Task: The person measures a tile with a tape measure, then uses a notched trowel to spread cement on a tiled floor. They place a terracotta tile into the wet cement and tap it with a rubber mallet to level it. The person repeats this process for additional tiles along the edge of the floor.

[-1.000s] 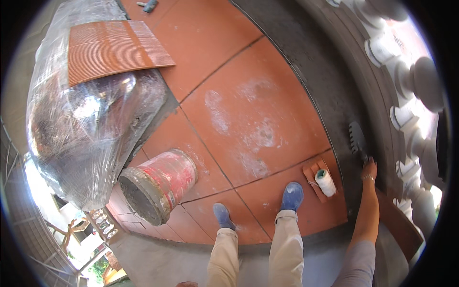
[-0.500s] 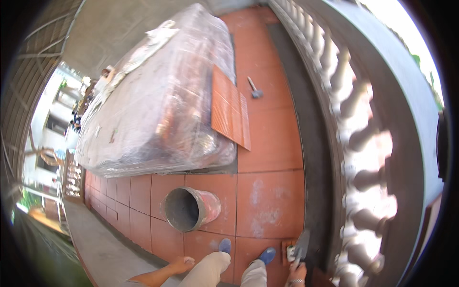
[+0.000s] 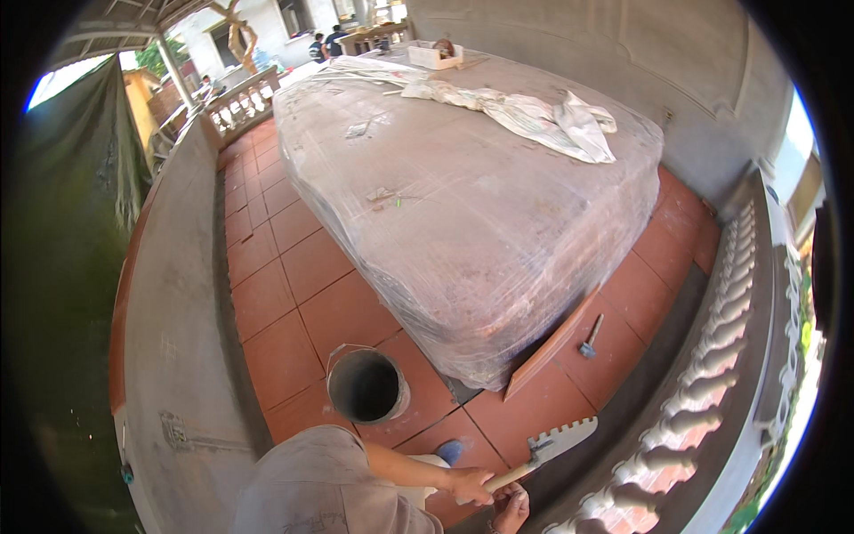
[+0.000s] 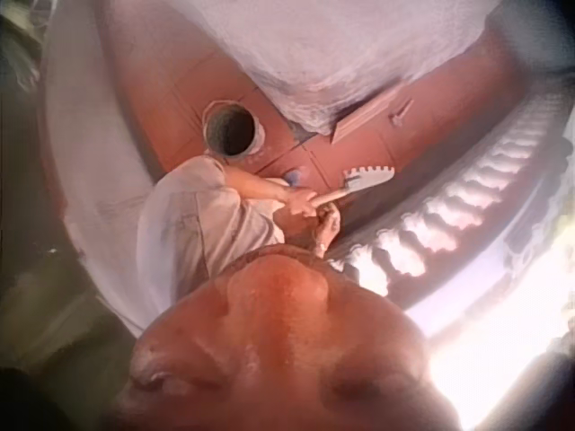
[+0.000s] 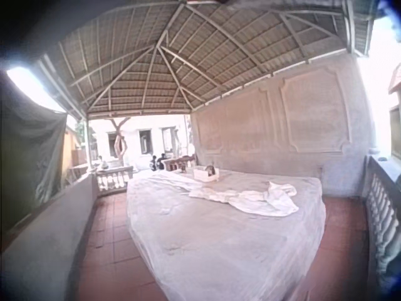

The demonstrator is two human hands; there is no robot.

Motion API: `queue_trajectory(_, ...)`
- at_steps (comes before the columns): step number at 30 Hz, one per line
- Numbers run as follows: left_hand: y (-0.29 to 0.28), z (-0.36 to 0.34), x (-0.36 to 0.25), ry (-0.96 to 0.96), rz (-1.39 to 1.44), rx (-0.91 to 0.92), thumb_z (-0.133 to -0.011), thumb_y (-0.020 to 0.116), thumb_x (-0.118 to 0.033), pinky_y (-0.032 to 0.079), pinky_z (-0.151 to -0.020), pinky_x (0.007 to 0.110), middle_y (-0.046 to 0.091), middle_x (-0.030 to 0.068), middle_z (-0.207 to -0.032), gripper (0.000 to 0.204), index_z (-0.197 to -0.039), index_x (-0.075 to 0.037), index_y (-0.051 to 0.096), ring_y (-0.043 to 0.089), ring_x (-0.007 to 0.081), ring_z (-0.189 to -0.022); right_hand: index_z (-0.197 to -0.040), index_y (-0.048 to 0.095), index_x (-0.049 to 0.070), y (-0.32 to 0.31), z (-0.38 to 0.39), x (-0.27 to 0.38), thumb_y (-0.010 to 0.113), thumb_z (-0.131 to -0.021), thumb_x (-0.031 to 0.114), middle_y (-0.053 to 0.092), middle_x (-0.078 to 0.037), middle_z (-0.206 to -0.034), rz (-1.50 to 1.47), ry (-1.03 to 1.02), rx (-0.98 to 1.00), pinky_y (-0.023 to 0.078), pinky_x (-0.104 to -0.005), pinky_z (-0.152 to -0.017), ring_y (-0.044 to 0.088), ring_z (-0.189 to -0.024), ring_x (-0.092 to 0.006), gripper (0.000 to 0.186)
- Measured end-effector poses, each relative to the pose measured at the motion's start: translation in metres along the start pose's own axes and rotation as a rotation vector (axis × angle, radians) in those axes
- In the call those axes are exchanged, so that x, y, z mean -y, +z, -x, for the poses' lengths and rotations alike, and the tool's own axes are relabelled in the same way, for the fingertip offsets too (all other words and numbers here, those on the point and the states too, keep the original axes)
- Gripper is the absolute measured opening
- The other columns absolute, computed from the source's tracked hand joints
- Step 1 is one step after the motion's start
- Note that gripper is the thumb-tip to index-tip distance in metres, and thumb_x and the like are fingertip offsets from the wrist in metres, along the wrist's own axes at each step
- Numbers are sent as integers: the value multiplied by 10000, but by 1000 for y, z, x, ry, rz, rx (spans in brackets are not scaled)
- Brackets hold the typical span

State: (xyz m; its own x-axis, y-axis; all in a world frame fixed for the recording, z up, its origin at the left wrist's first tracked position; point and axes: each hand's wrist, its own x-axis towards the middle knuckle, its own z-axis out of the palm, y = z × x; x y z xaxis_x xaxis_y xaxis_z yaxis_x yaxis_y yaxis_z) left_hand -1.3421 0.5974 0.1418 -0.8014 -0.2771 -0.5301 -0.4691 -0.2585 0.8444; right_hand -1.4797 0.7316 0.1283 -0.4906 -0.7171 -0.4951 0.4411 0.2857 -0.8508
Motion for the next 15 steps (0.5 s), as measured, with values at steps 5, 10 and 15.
queue_trajectory(5,-125,-72,-94,247,-175,-481,-766,689,-296,507,-667,405,663,176,-799,391,-981,15,589,662,275,-744,-1162,645,64,-74,-90,24,649,-981,281,642,-23,-919,178,129,15,485,-246,-674,577,-787,-115,282)
queue_trajectory(10,-255,-135,-185,238,-56,-865,-784,688,-343,528,-794,413,689,242,-917,534,-1152,30,589,687,328,-877,-1059,632,30,-130,-192,47,657,-933,246,636,-63,-794,398,281,-49,468,-287,-541,591,-646,-155,251)
queue_trajectory(15,-352,-213,-201,403,170,-1156,-878,689,-178,492,-552,287,622,27,-762,213,-957,-13,579,615,125,-598,-959,704,-19,-140,-336,69,654,-900,210,646,-43,-666,793,-31,57,475,-285,-497,599,-558,-112,242)
